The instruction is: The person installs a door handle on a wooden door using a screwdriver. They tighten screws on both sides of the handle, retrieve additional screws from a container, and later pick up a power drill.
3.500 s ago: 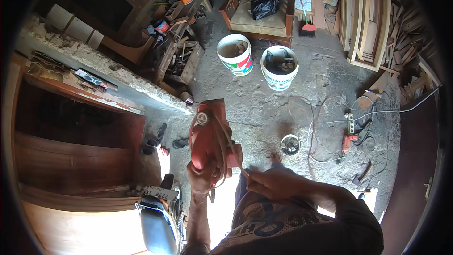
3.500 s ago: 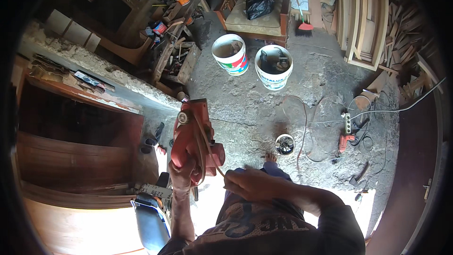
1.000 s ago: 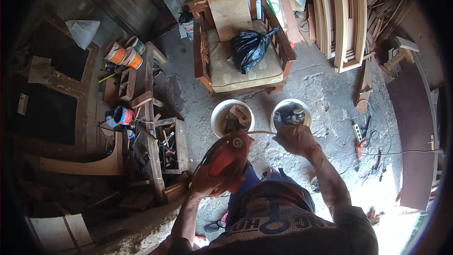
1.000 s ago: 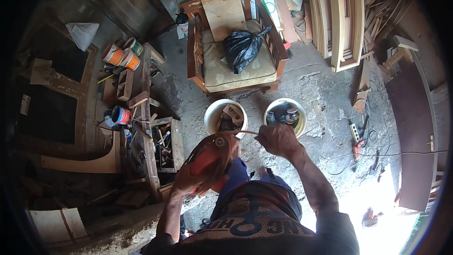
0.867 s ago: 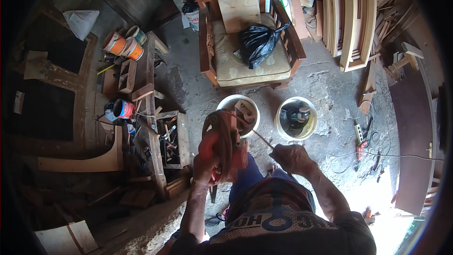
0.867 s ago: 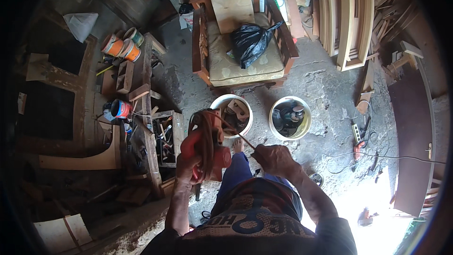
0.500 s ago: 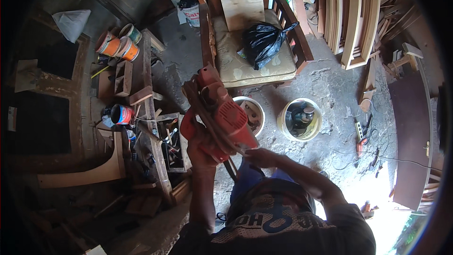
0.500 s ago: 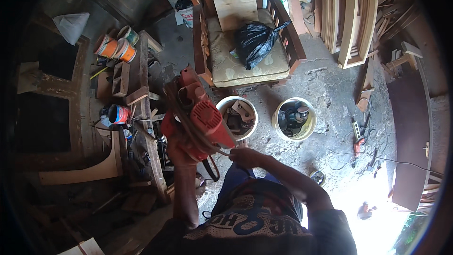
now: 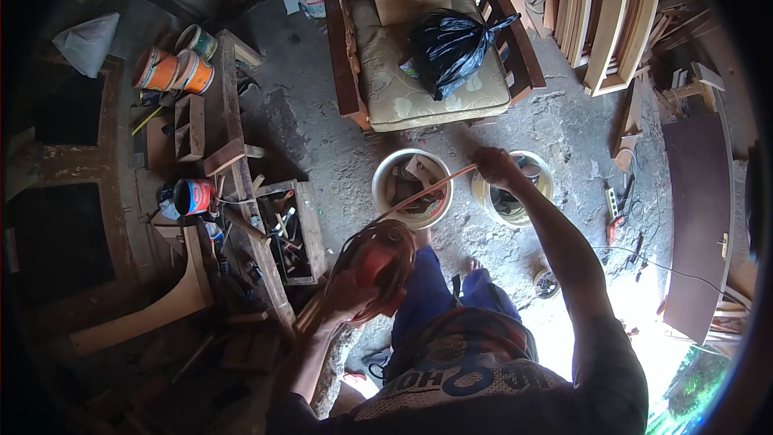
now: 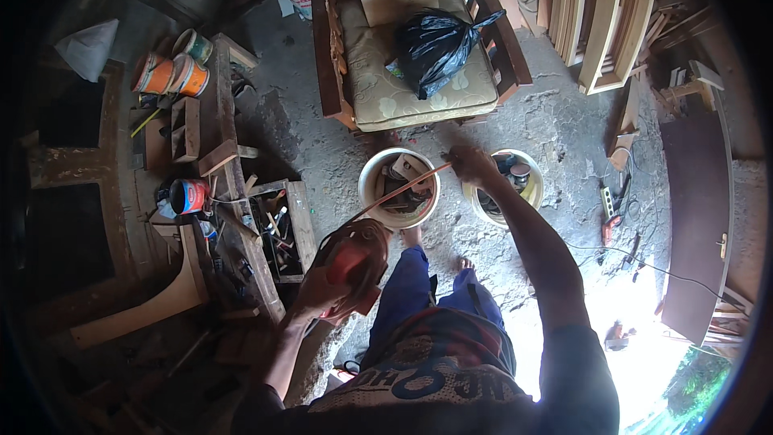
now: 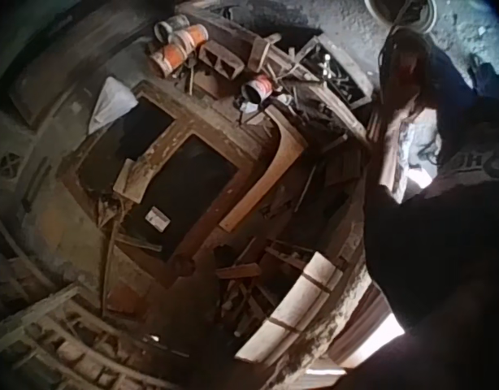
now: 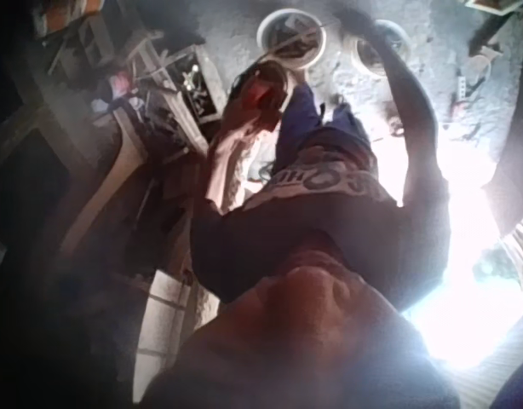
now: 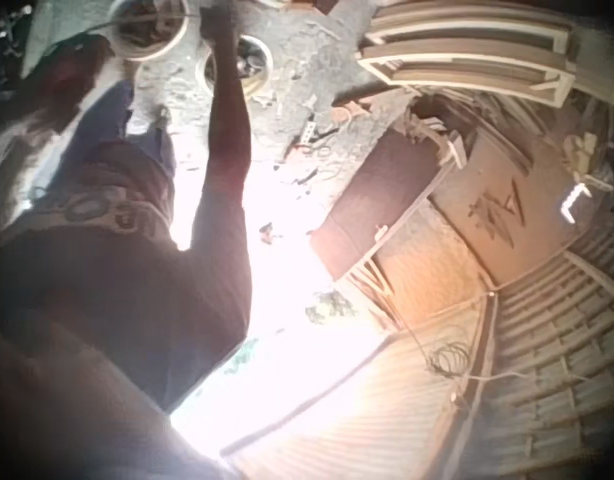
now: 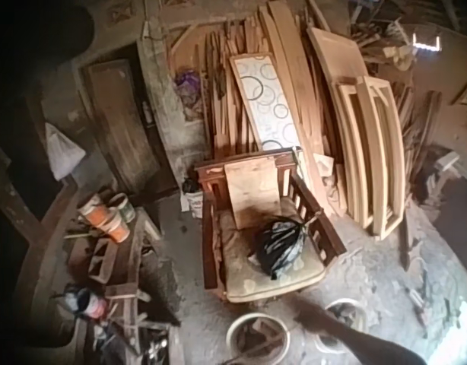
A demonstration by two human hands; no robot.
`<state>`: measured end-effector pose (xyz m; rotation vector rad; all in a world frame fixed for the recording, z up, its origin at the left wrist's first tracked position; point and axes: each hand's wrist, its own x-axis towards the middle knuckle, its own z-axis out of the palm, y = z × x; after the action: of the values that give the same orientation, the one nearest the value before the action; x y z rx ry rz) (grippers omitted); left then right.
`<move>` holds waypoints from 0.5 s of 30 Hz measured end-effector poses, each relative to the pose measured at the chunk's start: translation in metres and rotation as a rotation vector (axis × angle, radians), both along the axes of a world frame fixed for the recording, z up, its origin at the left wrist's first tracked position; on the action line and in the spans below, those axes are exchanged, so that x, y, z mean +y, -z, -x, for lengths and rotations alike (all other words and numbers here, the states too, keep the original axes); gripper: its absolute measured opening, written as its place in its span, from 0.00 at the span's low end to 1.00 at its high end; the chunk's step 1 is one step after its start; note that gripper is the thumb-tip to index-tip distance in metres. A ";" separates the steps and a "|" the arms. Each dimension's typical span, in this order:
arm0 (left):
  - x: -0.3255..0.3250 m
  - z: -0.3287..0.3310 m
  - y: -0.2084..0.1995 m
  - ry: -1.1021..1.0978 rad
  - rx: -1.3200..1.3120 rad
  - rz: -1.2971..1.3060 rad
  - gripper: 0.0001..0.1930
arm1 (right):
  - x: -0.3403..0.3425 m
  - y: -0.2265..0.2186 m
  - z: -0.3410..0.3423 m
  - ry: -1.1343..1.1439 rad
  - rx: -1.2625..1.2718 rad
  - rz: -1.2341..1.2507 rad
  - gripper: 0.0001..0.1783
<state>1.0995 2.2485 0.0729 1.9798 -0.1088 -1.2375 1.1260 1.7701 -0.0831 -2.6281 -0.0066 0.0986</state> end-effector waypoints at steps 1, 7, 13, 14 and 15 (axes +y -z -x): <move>0.021 0.008 0.041 -0.184 0.110 -0.006 0.14 | 0.019 -0.005 -0.002 0.032 0.099 -0.041 0.12; -0.010 -0.008 0.071 -1.125 0.373 0.674 0.04 | 0.109 -0.070 0.042 -0.092 0.325 -0.065 0.20; -0.061 -0.053 0.100 -1.450 0.274 0.913 0.07 | 0.194 -0.137 0.073 0.030 0.457 -0.262 0.11; -0.068 -0.064 0.100 -1.480 0.294 0.901 0.07 | 0.199 -0.135 0.077 0.051 0.523 -0.279 0.14; -0.073 -0.075 0.101 -1.507 0.314 0.890 0.08 | 0.201 -0.133 0.083 0.052 0.510 -0.308 0.16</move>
<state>1.1746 2.1752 -0.0282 0.6270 0.7307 -0.2918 1.0428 1.9708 0.0501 -2.2281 0.2045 0.6878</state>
